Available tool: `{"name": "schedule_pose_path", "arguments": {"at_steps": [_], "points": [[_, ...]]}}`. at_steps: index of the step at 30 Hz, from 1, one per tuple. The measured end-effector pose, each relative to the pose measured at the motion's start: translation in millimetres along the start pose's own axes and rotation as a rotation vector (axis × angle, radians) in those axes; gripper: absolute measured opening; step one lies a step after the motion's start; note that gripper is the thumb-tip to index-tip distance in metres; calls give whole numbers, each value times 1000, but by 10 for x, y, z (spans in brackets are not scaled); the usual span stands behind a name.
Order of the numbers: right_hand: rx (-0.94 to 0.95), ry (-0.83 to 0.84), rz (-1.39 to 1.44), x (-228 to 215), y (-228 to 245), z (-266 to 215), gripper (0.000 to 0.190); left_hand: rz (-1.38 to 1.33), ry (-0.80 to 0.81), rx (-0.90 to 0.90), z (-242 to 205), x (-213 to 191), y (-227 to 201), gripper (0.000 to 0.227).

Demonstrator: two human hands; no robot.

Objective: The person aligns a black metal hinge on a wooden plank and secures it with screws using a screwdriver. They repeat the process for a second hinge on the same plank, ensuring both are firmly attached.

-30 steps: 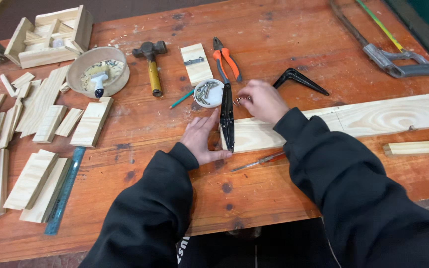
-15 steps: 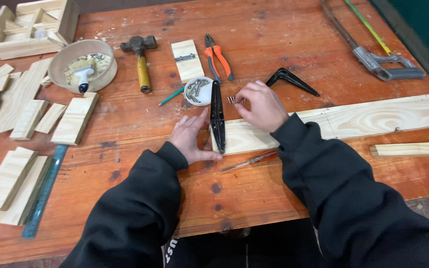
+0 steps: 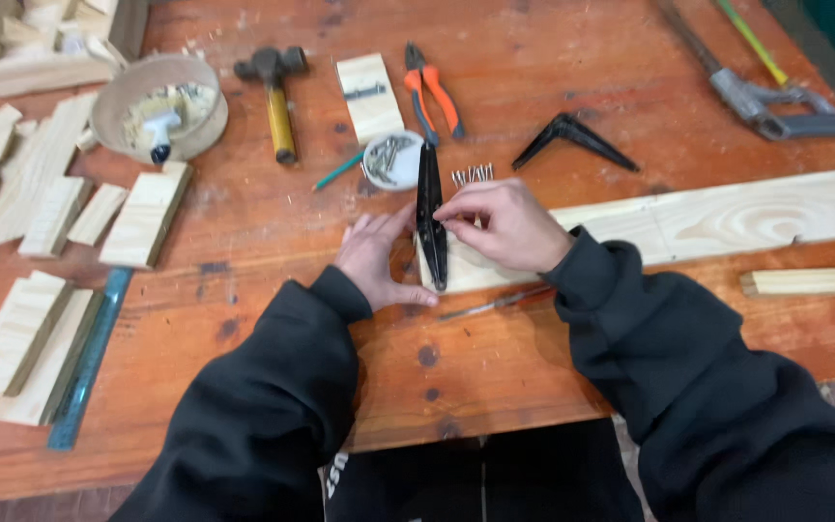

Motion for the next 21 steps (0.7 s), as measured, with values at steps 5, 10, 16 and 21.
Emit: {"name": "schedule_pose_path", "arguments": {"at_steps": [5, 10, 16, 21], "points": [[86, 98, 16, 126, 114, -90, 11, 93, -10, -25, -8, 11, 9, 141], [116, 206, -93, 196, -35, -164, 8, 67, -18, -5, -27, -81, -73, 138], [47, 229, -105, 189, -43, -173, 9, 62, -8, -17, -37, -92, -130, 137], [28, 243, -74, 205, 29, -177, 8, 111, -28, -17, -18, -25, -103, 130]]}}
Point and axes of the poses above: each hand's wrist, its own z-axis towards the middle knuckle, its own x-axis out of the palm, y = z × x, the point moved 3 cm from there along z, towards the middle knuckle, and after that the axes turned 12 degrees about z, right-handed, at the moved point
